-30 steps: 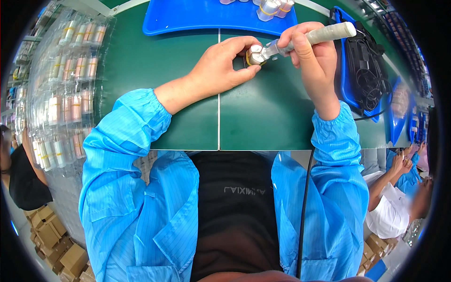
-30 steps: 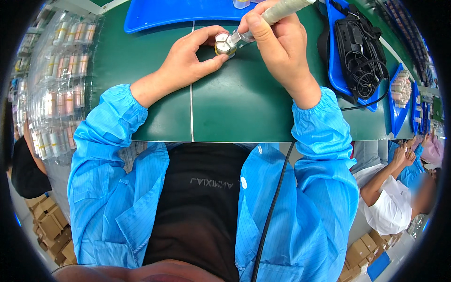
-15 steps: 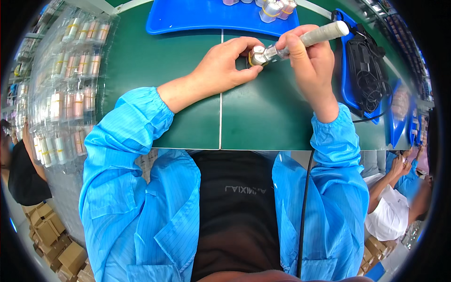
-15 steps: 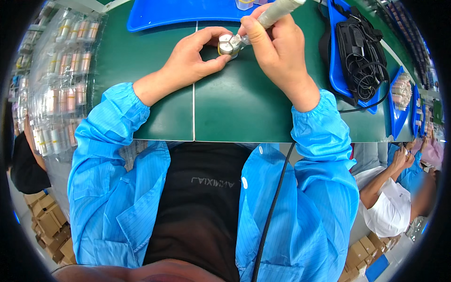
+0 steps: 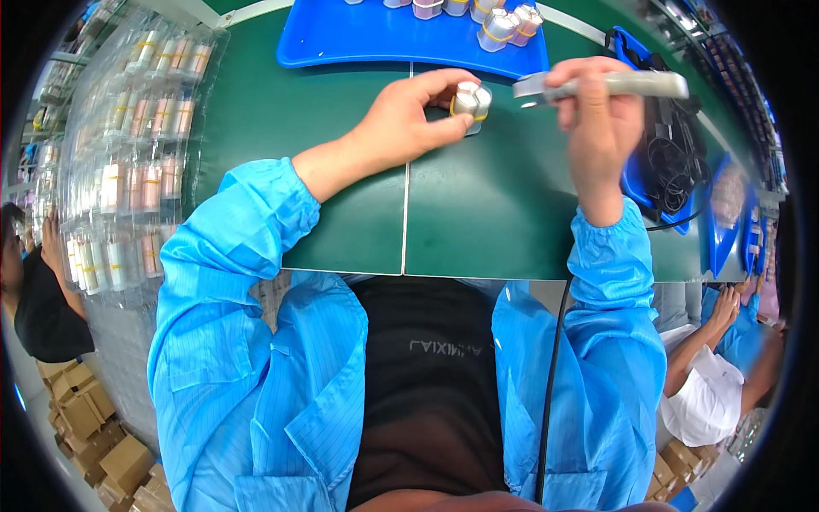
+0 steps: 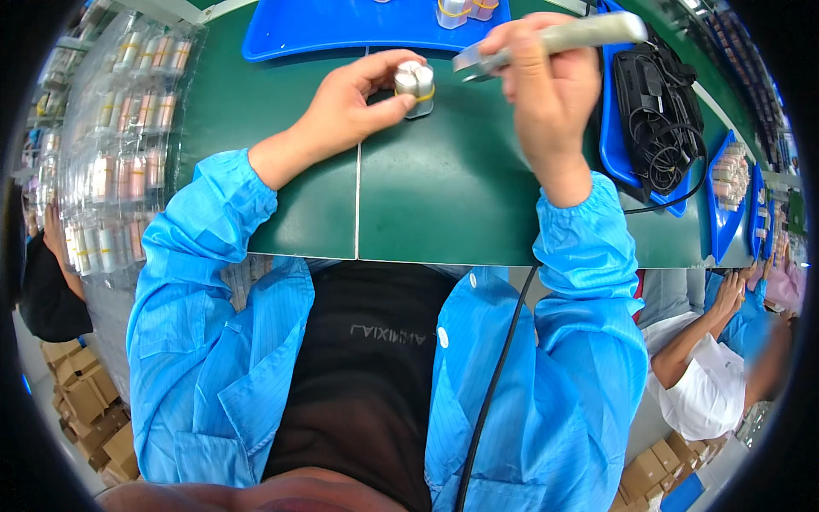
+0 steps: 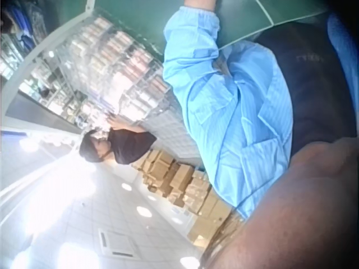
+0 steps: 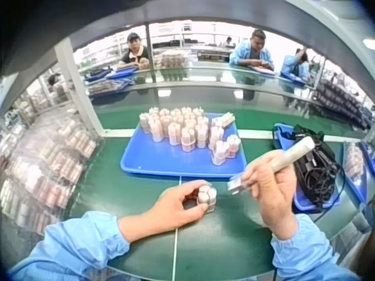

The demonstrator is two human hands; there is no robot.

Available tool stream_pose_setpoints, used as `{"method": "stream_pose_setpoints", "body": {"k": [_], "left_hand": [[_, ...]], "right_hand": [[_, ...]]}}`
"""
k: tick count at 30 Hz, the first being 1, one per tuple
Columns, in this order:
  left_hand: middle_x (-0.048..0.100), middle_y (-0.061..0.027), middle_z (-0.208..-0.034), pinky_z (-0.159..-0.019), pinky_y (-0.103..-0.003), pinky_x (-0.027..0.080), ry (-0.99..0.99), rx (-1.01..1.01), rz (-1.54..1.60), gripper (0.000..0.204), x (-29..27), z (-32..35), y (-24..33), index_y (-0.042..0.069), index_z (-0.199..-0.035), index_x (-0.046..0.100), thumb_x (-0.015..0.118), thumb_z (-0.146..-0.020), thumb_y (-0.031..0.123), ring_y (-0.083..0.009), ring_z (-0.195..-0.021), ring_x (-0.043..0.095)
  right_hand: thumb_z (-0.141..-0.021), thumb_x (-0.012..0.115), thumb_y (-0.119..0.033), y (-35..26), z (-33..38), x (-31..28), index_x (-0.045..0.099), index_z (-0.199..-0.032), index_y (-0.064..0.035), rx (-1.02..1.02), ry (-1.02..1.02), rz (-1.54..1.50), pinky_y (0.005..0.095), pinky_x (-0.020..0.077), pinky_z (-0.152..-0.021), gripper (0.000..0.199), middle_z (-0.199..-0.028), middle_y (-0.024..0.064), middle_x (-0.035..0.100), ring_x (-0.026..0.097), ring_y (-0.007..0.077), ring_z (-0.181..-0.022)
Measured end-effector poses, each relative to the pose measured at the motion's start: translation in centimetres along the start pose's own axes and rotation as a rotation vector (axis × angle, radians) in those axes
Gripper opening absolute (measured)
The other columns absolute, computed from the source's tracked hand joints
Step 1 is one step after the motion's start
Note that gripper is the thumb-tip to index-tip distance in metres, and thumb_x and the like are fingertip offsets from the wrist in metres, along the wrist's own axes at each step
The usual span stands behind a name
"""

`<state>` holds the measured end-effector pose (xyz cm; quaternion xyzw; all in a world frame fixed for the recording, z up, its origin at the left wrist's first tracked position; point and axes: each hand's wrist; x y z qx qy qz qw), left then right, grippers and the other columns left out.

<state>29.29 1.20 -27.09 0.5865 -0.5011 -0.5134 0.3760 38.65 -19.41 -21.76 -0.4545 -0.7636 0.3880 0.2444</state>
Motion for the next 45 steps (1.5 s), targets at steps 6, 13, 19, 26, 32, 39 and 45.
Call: {"method": "stream_pose_setpoints", "body": {"k": [6, 13, 19, 26, 32, 39, 45], "left_hand": [[0.058, -0.015, -0.132, -0.106, -0.044, 0.046, -0.067, -0.251, 0.788, 0.045, -1.8, -1.0, 0.2, 0.002, -0.137, 0.048, 0.057, -0.097, 0.021, -0.028, -0.121, 0.058], [0.054, -0.0202, -0.137, -0.095, -0.044, 0.056, -0.093, -0.26, 0.91, 0.047, -2.6, -1.1, 0.1, 0.001, -0.137, 0.046, 0.055, -0.099, 0.027, -0.0334, -0.122, 0.058], [0.054, -0.0207, -0.137, -0.092, -0.041, 0.054, -0.125, -0.29, 1.053, 0.049, -3.1, -0.9, -0.4, 0.001, -0.136, 0.048, 0.044, -0.097, 0.029, -0.0324, -0.119, 0.059], [0.064, -0.0168, -0.115, -0.088, -0.042, 0.053, -0.204, -0.285, 1.311, 0.052, -4.5, -0.9, -1.9, -0.001, -0.127, 0.056, 0.041, -0.088, 0.031, -0.0317, -0.108, 0.063], [0.065, -0.0172, -0.113, -0.08, -0.04, 0.053, -0.145, -0.157, 1.08, 0.046, -4.8, -0.8, -1.3, -0.001, -0.125, 0.055, 0.048, -0.088, 0.025, -0.0303, -0.102, 0.066], [0.065, -0.0086, -0.111, -0.088, -0.033, 0.051, 0.33, 0.027, 0.172, 0.04, -7.6, 4.7, 6.2, 0.002, -0.125, 0.056, 0.066, -0.09, 0.019, -0.017, -0.105, 0.062], [0.067, -0.0174, -0.112, -0.087, -0.042, 0.053, 0.896, 0.052, -1.139, 0.049, -15.8, 8.8, 15.5, 0.004, -0.122, 0.055, 0.073, -0.082, 0.026, -0.0339, -0.104, 0.066]], "right_hand": [[-0.1, 0.059, -0.016, 2.2, 0.8, -0.4, 0.055, -0.098, -0.0024, -0.011, -0.046, 0.15, 0.0232, 0.0461, -0.055, 0.014, -0.08, 0.0068, 0.067, 0.057, 0.009, -0.062], [-0.097, 0.063, -0.016, 3.7, 2.2, 0.6, 0.056, -0.098, -0.0018, 0.01, -0.187, 0.322, 0.0253, 0.0505, -0.06, 0.016, -0.076, 0.0068, 0.066, 0.064, 0.0124, -0.068], [-0.096, 0.064, -0.017, 3.8, 2.6, 0.7, 0.056, -0.096, -0.0026, 0.004, -0.174, 0.388, 0.0259, 0.0486, -0.057, 0.016, -0.074, 0.0058, 0.065, 0.062, 0.0125, -0.064], [-0.095, 0.065, -0.015, 3.9, 2.3, 1.4, 0.057, -0.094, -0.0032, -0.033, -0.232, 0.473, 0.027, 0.0472, -0.054, 0.015, -0.072, 0.0064, 0.064, 0.061, 0.0131, -0.06], [-0.093, 0.063, -0.009, 4.8, 2.5, 0.9, 0.059, -0.093, -0.0024, -0.047, -0.213, 0.473, 0.0312, 0.0508, -0.061, 0.008, -0.075, 0.0087, 0.066, 0.065, 0.0178, -0.066], [-0.097, 0.061, -0.013, 4.4, 2.9, 0.6, 0.057, -0.095, -0.0023, -0.044, -0.253, 0.479, 0.0281, 0.046, -0.057, 0.012, -0.075, 0.0073, 0.065, 0.06, 0.0143, -0.062], [-0.097, 0.062, -0.015, 4.3, 3.0, 0.7, 0.057, -0.092, -0.0024, -0.088, -0.239, 0.49, 0.029, 0.0442, -0.053, 0.014, -0.071, 0.0072, 0.063, 0.058, 0.0151, -0.058]]}}
Point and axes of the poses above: each hand's wrist, its own z-axis away from the middle knuckle, its own x-axis out of the palm, y = z × x
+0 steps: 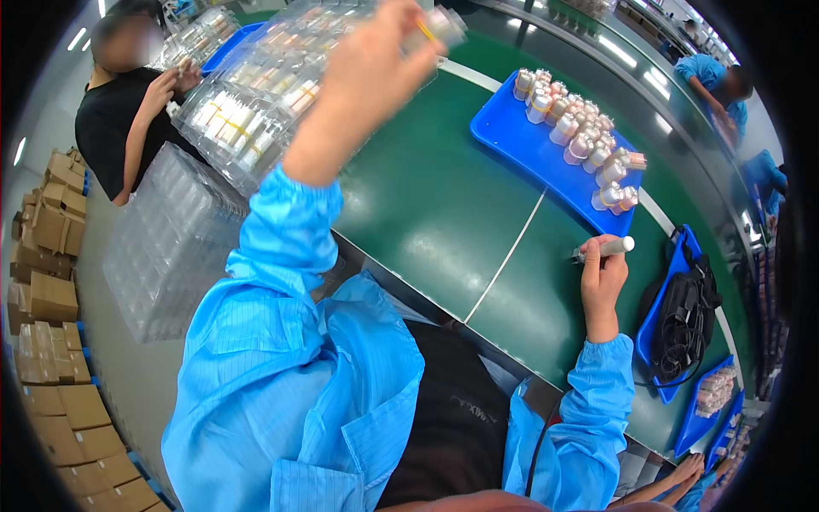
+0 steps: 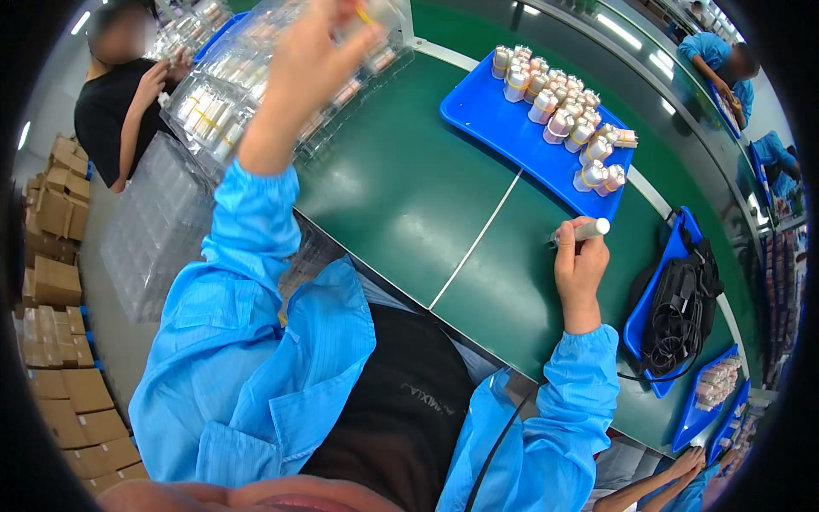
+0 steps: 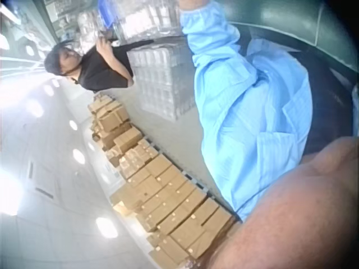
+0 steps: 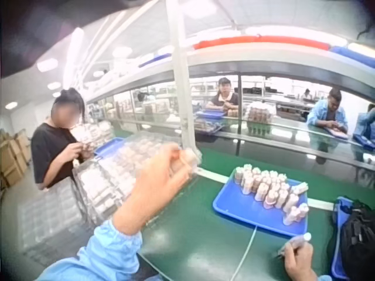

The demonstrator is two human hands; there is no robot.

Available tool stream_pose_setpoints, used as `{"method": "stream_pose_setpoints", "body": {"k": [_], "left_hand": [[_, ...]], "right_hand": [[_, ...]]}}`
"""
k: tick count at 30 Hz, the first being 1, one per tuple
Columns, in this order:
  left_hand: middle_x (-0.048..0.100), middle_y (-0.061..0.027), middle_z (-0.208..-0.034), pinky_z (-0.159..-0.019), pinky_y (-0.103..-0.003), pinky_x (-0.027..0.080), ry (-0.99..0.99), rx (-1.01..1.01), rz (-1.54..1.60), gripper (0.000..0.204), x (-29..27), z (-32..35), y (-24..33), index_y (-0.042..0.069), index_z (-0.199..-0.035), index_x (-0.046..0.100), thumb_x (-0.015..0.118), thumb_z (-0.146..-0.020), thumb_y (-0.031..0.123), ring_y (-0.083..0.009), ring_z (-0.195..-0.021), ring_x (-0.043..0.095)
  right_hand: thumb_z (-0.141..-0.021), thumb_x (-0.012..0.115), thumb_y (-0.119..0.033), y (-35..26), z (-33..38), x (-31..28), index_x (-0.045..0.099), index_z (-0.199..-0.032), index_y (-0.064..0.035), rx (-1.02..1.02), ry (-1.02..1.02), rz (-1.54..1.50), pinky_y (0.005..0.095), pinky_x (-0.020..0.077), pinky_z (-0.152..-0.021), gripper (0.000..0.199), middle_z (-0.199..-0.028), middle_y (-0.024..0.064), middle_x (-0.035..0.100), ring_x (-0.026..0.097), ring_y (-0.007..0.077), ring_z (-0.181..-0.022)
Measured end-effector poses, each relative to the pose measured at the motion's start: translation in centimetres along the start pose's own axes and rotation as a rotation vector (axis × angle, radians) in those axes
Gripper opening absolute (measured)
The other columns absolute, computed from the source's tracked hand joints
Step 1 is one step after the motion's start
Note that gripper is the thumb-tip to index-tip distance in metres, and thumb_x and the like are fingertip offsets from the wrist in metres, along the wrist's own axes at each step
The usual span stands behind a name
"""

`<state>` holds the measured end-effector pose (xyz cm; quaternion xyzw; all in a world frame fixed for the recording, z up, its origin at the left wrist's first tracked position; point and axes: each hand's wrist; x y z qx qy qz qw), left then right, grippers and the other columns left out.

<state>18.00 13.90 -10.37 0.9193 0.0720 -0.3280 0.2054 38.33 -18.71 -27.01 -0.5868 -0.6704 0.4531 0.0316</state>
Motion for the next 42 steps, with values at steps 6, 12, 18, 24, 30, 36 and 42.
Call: {"method": "stream_pose_setpoints", "body": {"k": [6, 12, 18, 24, 30, 36, 42], "left_hand": [[0.068, -0.0219, -0.089, -0.083, -0.053, 0.049, 0.231, -0.19, -0.355, 0.03, 2.8, -10.6, -12.8, 0.004, -0.099, 0.059, 0.065, -0.084, 0.029, -0.0432, -0.093, 0.064], [0.068, -0.0233, -0.094, -0.084, -0.053, 0.049, 0.072, -0.342, -0.394, 0.032, 6.8, -10.8, -16.7, 0.003, -0.095, 0.064, 0.067, -0.085, 0.033, -0.043, -0.096, 0.064], [0.069, -0.023, -0.098, -0.087, -0.051, 0.05, 0.059, -0.364, -0.424, 0.039, 7.0, -11.3, -15.7, 0.002, -0.099, 0.067, 0.067, -0.085, 0.039, -0.0411, -0.099, 0.065], [0.07, -0.0226, -0.102, -0.086, -0.05, 0.052, -0.111, -0.467, -0.523, 0.046, 6.0, -9.8, -13.3, 0.0, -0.105, 0.067, 0.069, -0.084, 0.041, -0.0398, -0.099, 0.067], [0.069, -0.0193, -0.099, -0.081, -0.048, 0.053, -0.163, -0.164, -0.572, 0.047, 4.4, -7.5, -12.1, 0.003, -0.107, 0.064, 0.073, -0.081, 0.041, -0.0365, -0.093, 0.068], [0.066, -0.0176, -0.115, -0.091, -0.039, 0.052, 0.221, 0.011, 0.113, 0.046, 2.0, -0.3, -4.3, -0.001, -0.12, 0.055, 0.072, -0.085, 0.023, -0.0303, -0.108, 0.064], [0.056, -0.0168, -0.127, -0.103, -0.039, 0.048, 0.322, -0.406, 1.585, 0.042, -2.5, 11.5, -0.7, 0.001, -0.129, 0.049, 0.064, -0.096, 0.023, -0.0282, -0.115, 0.059]], "right_hand": [[-0.096, 0.064, -0.015, -0.2, -0.7, 0.0, 0.058, -0.092, -0.0024, -0.048, -0.021, 0.006, 0.0293, 0.0429, -0.051, 0.015, -0.068, 0.008, 0.061, 0.057, 0.0167, -0.055], [-0.095, 0.065, -0.015, -0.4, -0.4, -0.2, 0.058, -0.093, -0.0022, -0.043, -0.015, 0.033, 0.0297, 0.0429, -0.05, 0.015, -0.068, 0.0076, 0.06, 0.057, 0.0165, -0.055], [-0.095, 0.064, -0.015, -0.6, -0.3, -0.2, 0.058, -0.093, -0.0023, -0.021, -0.026, 0.024, 0.0294, 0.0447, -0.052, 0.014, -0.069, 0.008, 0.062, 0.058, 0.017, -0.057], [-0.096, 0.064, -0.015, -0.4, -0.5, 0.2, 0.059, -0.094, -0.0026, 0.029, -0.05, 0.014, 0.0302, 0.0468, -0.056, 0.014, -0.072, 0.0079, 0.063, 0.06, 0.0176, -0.06], [-0.098, 0.06, -0.015, 1.1, 0.3, -0.1, 0.058, -0.096, -0.0019, 0.089, -0.038, -0.034, 0.0278, 0.0482, -0.064, 0.014, -0.079, 0.0072, 0.064, 0.06, 0.0139, -0.07], [-0.1, 0.058, -0.019, 0.3, 0.1, -0.4, 0.057, -0.095, -0.0022, 0.096, -0.078, -0.034, 0.0254, 0.0465, -0.063, 0.018, -0.08, 0.0067, 0.062, 0.058, 0.0128, -0.069], [-0.102, 0.056, -0.021, 0.1, 0.1, -0.2, 0.056, -0.093, -0.0027, 0.056, -0.084, -0.036, 0.0257, 0.0447, -0.062, 0.02, -0.08, 0.0055, 0.06, 0.055, 0.0121, -0.069]]}}
Point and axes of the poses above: each hand's wrist, its own z-axis away from the middle knuckle, its own x-axis out of the palm, y = z × x
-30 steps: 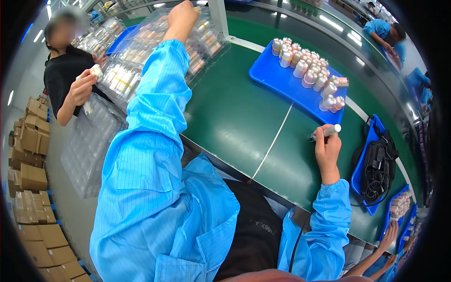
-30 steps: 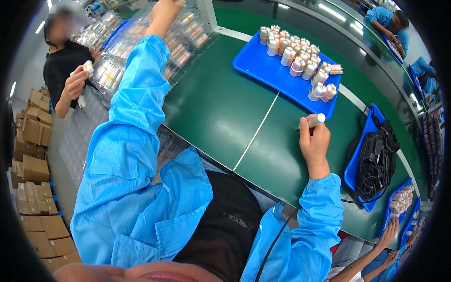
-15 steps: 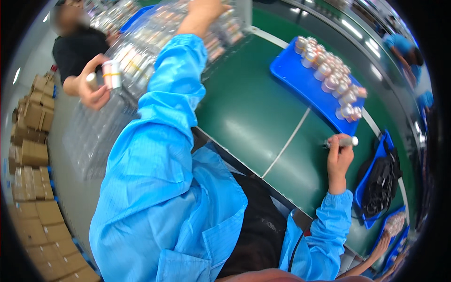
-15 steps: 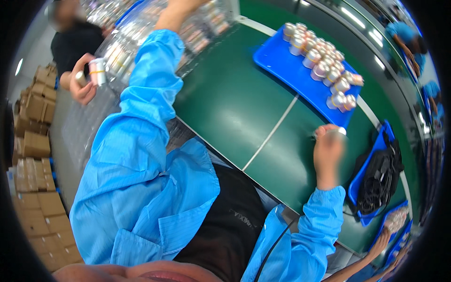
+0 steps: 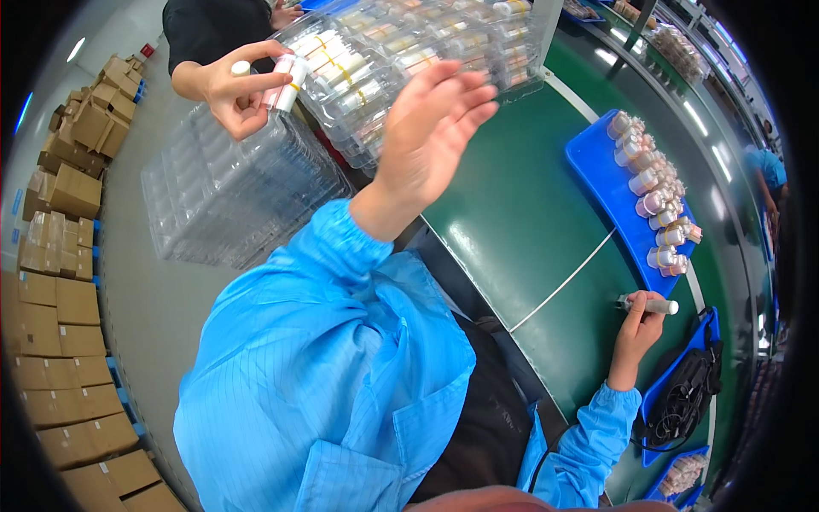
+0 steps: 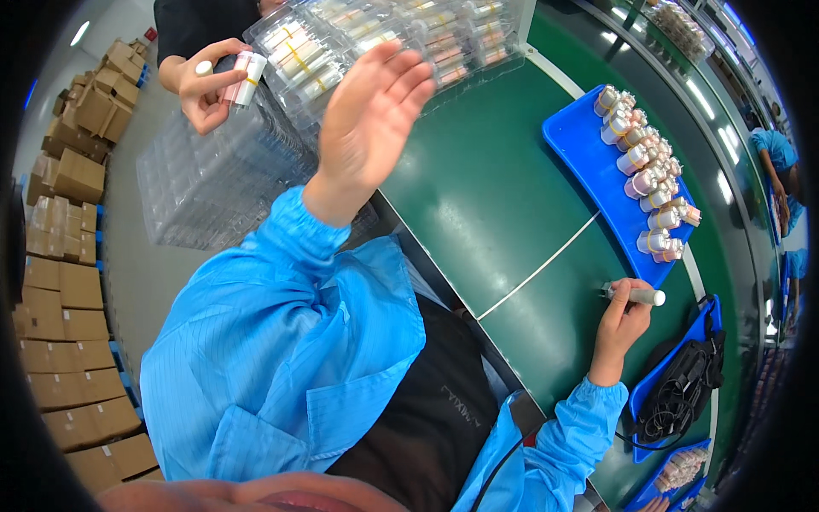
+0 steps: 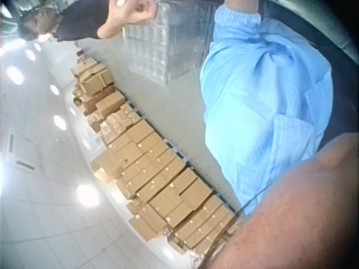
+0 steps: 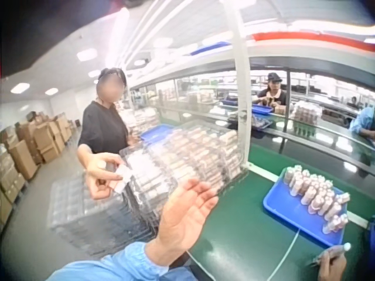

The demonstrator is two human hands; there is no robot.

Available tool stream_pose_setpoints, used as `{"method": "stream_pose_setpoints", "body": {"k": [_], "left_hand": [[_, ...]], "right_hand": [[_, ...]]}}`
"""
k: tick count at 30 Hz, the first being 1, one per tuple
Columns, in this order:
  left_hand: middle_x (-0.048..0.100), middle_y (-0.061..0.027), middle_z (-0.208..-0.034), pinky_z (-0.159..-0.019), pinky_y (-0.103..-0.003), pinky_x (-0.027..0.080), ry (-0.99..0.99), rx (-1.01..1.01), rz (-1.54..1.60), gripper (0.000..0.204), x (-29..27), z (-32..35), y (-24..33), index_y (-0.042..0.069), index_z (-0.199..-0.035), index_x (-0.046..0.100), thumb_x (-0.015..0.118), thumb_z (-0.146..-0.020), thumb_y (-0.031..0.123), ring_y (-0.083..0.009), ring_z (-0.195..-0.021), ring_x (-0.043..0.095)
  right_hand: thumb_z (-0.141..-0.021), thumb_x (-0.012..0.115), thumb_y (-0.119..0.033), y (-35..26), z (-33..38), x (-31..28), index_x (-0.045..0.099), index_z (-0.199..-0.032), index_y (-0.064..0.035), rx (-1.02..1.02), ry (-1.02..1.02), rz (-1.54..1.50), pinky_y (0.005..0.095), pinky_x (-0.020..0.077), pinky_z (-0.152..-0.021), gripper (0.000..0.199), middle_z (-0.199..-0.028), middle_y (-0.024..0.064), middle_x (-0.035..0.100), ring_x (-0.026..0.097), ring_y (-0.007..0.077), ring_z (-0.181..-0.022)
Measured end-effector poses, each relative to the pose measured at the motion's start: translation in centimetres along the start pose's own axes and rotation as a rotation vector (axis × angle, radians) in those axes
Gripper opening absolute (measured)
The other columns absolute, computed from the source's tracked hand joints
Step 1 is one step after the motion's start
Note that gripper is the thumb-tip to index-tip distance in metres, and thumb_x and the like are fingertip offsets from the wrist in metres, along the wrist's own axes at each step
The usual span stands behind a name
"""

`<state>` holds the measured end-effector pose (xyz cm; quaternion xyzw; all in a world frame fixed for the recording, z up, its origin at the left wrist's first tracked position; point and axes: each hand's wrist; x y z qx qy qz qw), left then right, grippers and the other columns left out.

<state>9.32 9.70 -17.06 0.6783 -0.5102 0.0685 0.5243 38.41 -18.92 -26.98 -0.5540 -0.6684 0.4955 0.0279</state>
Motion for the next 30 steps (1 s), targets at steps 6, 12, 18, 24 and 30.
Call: {"method": "stream_pose_setpoints", "body": {"k": [6, 12, 18, 24, 30], "left_hand": [[0.057, -0.0137, -0.12, -0.104, -0.037, 0.048, 0.254, 0.019, 0.222, 0.046, -4.3, 5.5, 3.2, -0.002, -0.129, 0.047, 0.063, -0.097, 0.026, -0.024, -0.114, 0.057], [0.057, -0.0068, -0.111, -0.084, -0.028, 0.051, 0.341, 0.155, 0.143, 0.035, -6.9, 6.9, 6.8, 0.006, -0.122, 0.056, 0.066, -0.096, 0.027, -0.016, -0.095, 0.056], [0.059, -0.0075, -0.107, -0.061, -0.022, 0.045, 0.439, 0.242, -0.093, 0.04, -8.4, 6.0, 8.3, 0.007, -0.127, 0.052, 0.064, -0.097, 0.03, -0.0104, -0.08, 0.051], [0.054, 0.001, -0.091, -0.055, -0.021, 0.039, 0.447, 0.31, -0.147, 0.035, -9.9, 5.0, 9.7, 0.012, -0.123, 0.055, 0.064, -0.096, 0.032, -0.0078, -0.069, 0.048], [0.05, 0.0008, -0.082, -0.048, -0.022, 0.034, 0.395, 0.356, -0.278, 0.052, -7.2, 5.6, 7.2, -0.001, -0.133, 0.052, 0.056, -0.1, 0.038, -0.0071, -0.061, 0.043]], "right_hand": [[-0.102, 0.056, -0.02, -0.5, -0.4, 0.2, 0.056, -0.092, -0.0027, 0.005, -0.005, 0.011, 0.0252, 0.0438, -0.063, 0.02, -0.08, 0.0056, 0.06, 0.054, 0.0119, -0.069], [-0.101, 0.057, -0.021, 0.1, -0.1, 0.2, 0.056, -0.094, -0.0025, 0.012, 0.019, -0.005, 0.0252, 0.0439, -0.063, 0.02, -0.082, 0.0053, 0.06, 0.054, 0.0118, -0.069], [-0.102, 0.056, -0.021, 0.3, 0.0, 0.4, 0.056, -0.095, -0.0027, 0.012, -0.002, 0.004, 0.0253, 0.0446, -0.064, 0.019, -0.082, 0.005, 0.06, 0.055, 0.0118, -0.07], [-0.102, 0.056, -0.02, -0.5, 0.1, 0.1, 0.056, -0.095, -0.0026, 0.0, -0.002, 0.025, 0.0249, 0.0445, -0.065, 0.019, -0.082, 0.0051, 0.059, 0.055, 0.0114, -0.071], [-0.1, 0.059, -0.018, 1.4, 0.1, -0.3, 0.057, -0.096, -0.0018, 0.022, 0.016, 0.017, 0.0253, 0.0462, -0.064, 0.017, -0.082, 0.0055, 0.062, 0.056, 0.0108, -0.071]]}}
Point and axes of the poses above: each hand's wrist, its own z-axis away from the middle knuckle, its own x-axis out of the palm, y = z × x
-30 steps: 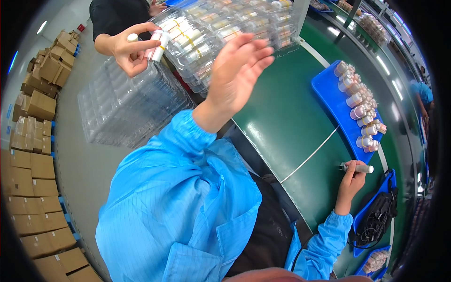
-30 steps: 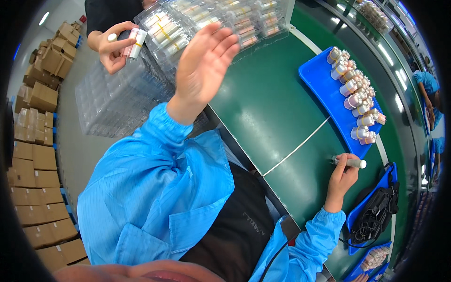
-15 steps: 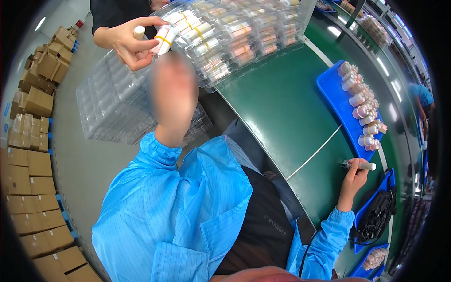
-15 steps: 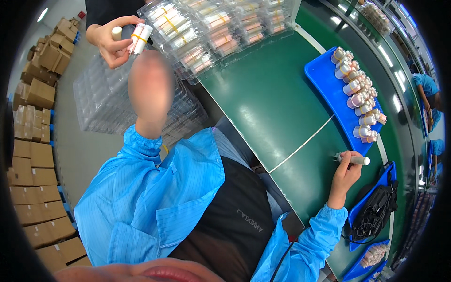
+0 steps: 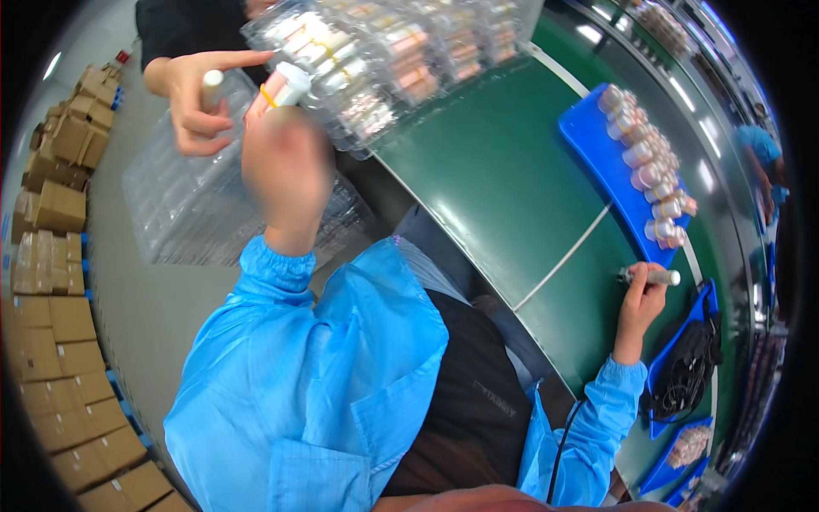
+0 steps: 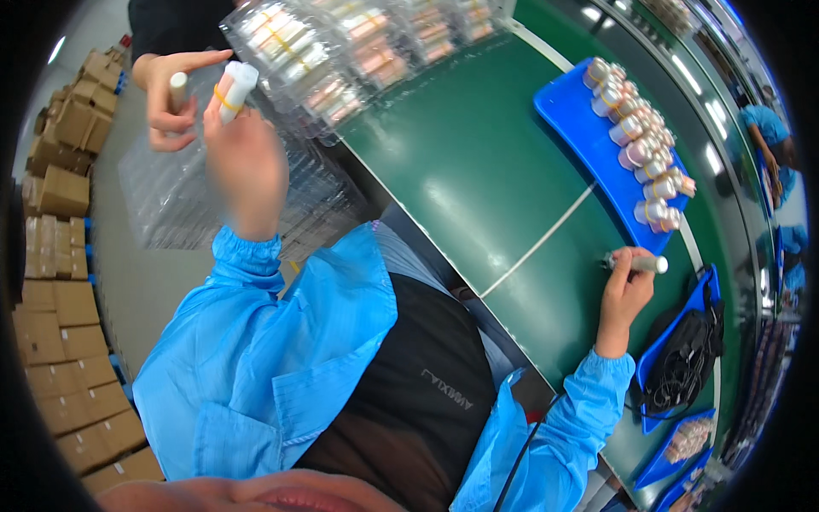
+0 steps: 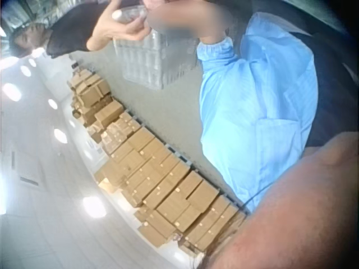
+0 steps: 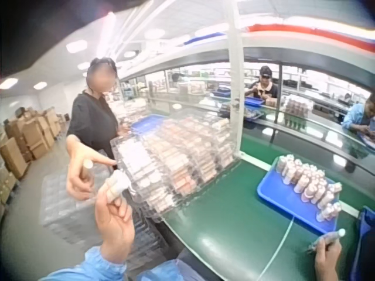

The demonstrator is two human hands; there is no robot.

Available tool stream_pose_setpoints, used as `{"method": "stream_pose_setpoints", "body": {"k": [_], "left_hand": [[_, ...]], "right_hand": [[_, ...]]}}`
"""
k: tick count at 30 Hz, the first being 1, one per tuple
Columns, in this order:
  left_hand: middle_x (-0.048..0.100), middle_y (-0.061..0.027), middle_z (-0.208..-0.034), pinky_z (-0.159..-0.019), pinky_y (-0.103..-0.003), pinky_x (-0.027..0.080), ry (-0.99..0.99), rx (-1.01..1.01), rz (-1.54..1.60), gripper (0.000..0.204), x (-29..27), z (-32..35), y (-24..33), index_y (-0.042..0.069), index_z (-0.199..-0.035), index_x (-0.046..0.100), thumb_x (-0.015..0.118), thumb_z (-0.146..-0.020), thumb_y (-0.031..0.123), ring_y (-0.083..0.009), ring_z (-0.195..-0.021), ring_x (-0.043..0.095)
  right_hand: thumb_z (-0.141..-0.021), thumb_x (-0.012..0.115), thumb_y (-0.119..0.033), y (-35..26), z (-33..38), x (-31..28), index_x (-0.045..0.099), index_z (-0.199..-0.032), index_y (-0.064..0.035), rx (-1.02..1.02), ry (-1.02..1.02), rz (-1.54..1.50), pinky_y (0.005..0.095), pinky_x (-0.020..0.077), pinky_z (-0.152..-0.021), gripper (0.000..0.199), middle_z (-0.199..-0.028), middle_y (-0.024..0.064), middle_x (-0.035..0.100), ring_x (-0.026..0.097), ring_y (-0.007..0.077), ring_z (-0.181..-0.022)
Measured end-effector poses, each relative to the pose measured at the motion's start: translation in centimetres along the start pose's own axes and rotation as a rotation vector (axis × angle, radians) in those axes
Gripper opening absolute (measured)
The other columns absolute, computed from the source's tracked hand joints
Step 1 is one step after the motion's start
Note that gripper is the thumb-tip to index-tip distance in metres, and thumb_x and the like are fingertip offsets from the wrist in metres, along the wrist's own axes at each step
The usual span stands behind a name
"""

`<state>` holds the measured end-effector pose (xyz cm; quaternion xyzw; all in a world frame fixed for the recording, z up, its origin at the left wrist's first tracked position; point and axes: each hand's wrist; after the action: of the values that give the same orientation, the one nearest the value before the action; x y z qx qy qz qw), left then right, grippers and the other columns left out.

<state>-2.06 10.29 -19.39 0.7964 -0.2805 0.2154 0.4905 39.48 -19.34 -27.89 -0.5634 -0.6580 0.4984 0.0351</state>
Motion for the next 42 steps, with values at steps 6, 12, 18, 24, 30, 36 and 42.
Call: {"method": "stream_pose_setpoints", "body": {"k": [6, 12, 18, 24, 30, 36, 42], "left_hand": [[0.063, -0.0076, -0.089, -0.048, -0.019, 0.037, -0.442, -0.336, -0.08, 0.057, 6.6, 5.1, -2.9, -0.009, -0.129, 0.052, 0.054, -0.101, 0.04, -0.006, -0.059, 0.047], [0.063, -0.007, -0.085, -0.049, -0.021, 0.038, -0.813, -0.631, -0.074, 0.048, 15.0, 7.3, -9.2, -0.006, -0.125, 0.055, 0.056, -0.101, 0.036, -0.0071, -0.058, 0.048], [0.058, 0.0024, -0.071, -0.048, -0.018, 0.038, -1.041, -0.817, -0.017, 0.035, 22.5, 10.3, -15.9, 0.002, -0.113, 0.064, 0.067, -0.096, 0.033, -0.0038, -0.056, 0.051], [0.058, 0.0023, -0.071, -0.047, -0.019, 0.038, -1.134, -0.87, 0.02, 0.034, 24.6, 12.1, -20.1, 0.003, -0.112, 0.065, 0.067, -0.096, 0.033, -0.0042, -0.055, 0.051], [0.059, 0.0005, -0.076, -0.049, -0.019, 0.04, -1.184, -0.89, 0.064, 0.031, 24.2, 12.7, -22.6, 0.002, -0.116, 0.064, 0.062, -0.099, 0.028, -0.0046, -0.058, 0.051], [0.063, -0.0058, -0.087, -0.05, -0.02, 0.041, -1.226, -0.898, -0.005, 0.038, 23.7, 13.6, -23.1, -0.001, -0.121, 0.06, 0.054, -0.101, 0.031, -0.0067, -0.059, 0.051], [0.063, -0.0053, -0.089, -0.05, -0.021, 0.042, -1.219, -0.925, 0.013, 0.039, 23.2, 13.8, -23.3, -0.001, -0.12, 0.059, 0.054, -0.102, 0.033, -0.0075, -0.059, 0.051]], "right_hand": [[-0.096, 0.066, -0.021, -1.5, -0.7, 0.1, 0.062, -0.093, -0.0033, 0.052, 0.057, 0.024, 0.026, 0.0478, -0.063, 0.019, -0.078, 0.0044, 0.066, 0.06, 0.0105, -0.07], [-0.091, 0.071, -0.022, -3.9, -1.6, -0.2, 0.061, -0.087, -0.0056, 0.335, -0.013, -0.294, 0.0224, 0.0413, -0.051, 0.02, -0.072, 0.0039, 0.066, 0.055, 0.0066, -0.058], [-0.094, 0.066, -0.032, -5.3, -2.1, -2.2, 0.06, -0.12, -0.0001, 0.49, -0.097, -0.863, 0.019, 0.0268, -0.037, 0.042, -0.066, 0.0027, 0.059, 0.037, 0.0023, -0.043], [-0.1, 0.053, -0.045, -3.7, -2.2, -2.3, 0.056, -0.121, 0.0023, 0.531, -0.112, -0.999, 0.0188, 0.0277, -0.038, 0.052, -0.068, 0.0057, 0.061, 0.037, 0.0033, -0.043], [-0.095, 0.062, -0.041, -3.1, -2.5, -2.3, 0.058, -0.112, 0.0001, 0.592, -0.157, -0.879, 0.0184, 0.0262, -0.037, 0.045, -0.068, 0.0057, 0.062, 0.038, 0.0032, -0.042], [-0.093, 0.065, -0.037, -3.2, -2.6, -2.3, 0.06, -0.108, -0.0006, 0.691, -0.176, -0.843, 0.0184, 0.0252, -0.036, 0.039, -0.066, 0.0047, 0.062, 0.038, 0.0027, -0.041], [-0.094, 0.064, -0.039, -3.5, -2.7, -2.6, 0.061, -0.103, -0.0013, 0.735, -0.258, -0.749, 0.018, 0.0252, -0.035, 0.039, -0.065, 0.0033, 0.062, 0.038, 0.0019, -0.04]]}}
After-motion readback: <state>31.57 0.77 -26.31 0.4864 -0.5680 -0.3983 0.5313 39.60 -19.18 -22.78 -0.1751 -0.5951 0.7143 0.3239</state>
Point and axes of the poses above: each hand's wrist, its own z-axis away from the middle knuckle, its own x-axis out of the palm, y = z × x
